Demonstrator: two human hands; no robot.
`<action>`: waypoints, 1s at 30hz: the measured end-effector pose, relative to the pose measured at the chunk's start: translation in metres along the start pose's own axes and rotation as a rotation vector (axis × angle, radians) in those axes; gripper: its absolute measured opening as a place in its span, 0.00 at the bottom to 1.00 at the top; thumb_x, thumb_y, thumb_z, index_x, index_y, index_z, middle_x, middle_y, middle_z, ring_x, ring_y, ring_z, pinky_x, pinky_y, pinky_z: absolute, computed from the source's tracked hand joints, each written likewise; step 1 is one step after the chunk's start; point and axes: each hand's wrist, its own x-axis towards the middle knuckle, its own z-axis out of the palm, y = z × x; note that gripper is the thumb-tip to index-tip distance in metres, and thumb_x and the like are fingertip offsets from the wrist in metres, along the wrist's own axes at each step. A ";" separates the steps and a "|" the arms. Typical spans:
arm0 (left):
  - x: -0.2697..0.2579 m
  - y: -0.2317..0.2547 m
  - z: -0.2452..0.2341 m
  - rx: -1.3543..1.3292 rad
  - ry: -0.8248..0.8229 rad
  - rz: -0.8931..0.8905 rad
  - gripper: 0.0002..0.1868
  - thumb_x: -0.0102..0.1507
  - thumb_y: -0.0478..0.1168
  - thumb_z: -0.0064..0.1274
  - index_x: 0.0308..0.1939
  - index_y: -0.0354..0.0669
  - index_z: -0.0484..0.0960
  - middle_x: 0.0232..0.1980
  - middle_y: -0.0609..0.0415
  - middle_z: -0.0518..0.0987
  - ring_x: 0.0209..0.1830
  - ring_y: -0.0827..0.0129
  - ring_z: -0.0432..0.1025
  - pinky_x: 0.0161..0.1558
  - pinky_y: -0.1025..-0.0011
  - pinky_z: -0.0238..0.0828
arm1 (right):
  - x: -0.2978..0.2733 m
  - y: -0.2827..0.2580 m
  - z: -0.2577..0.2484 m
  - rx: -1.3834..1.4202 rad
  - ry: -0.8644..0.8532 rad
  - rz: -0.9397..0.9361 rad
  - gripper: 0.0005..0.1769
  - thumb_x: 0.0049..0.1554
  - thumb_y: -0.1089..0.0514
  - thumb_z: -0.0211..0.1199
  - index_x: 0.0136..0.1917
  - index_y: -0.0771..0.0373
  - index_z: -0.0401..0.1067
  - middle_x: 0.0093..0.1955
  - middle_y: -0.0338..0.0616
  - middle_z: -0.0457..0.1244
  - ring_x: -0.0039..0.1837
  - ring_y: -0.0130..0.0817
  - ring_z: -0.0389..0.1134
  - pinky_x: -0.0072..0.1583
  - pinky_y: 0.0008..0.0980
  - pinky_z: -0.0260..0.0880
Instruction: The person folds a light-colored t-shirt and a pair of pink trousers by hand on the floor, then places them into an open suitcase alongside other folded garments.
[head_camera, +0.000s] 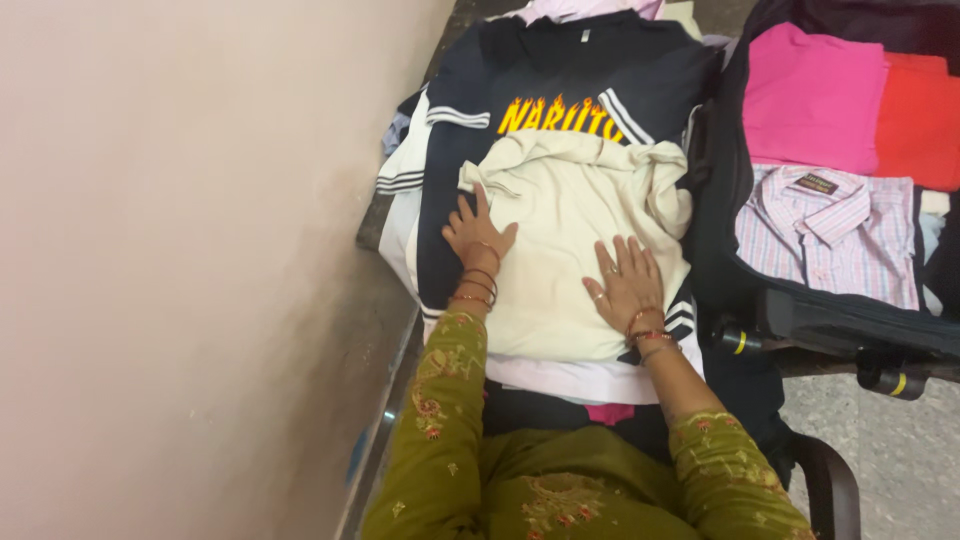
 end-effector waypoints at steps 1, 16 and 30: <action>0.014 -0.001 -0.006 0.032 -0.007 0.011 0.61 0.50 0.65 0.64 0.80 0.55 0.49 0.74 0.40 0.61 0.63 0.46 0.63 0.62 0.47 0.51 | -0.002 -0.001 -0.001 0.015 0.032 -0.013 0.37 0.61 0.38 0.51 0.78 0.56 0.58 0.80 0.58 0.51 0.81 0.56 0.46 0.79 0.52 0.40; 0.123 0.024 0.029 0.160 -0.190 0.382 0.11 0.65 0.36 0.49 0.47 0.46 0.86 0.51 0.44 0.82 0.55 0.49 0.78 0.55 0.56 0.76 | -0.002 -0.011 -0.020 0.057 0.131 -0.024 0.33 0.58 0.44 0.56 0.73 0.59 0.66 0.75 0.57 0.56 0.79 0.53 0.51 0.77 0.51 0.45; 0.144 0.051 0.041 0.089 -0.019 0.725 0.32 0.55 0.34 0.56 0.65 0.37 0.72 0.58 0.45 0.76 0.56 0.50 0.72 0.54 0.53 0.69 | 0.001 -0.014 -0.025 0.098 0.151 -0.004 0.32 0.58 0.45 0.55 0.72 0.60 0.67 0.74 0.56 0.58 0.78 0.53 0.54 0.77 0.51 0.48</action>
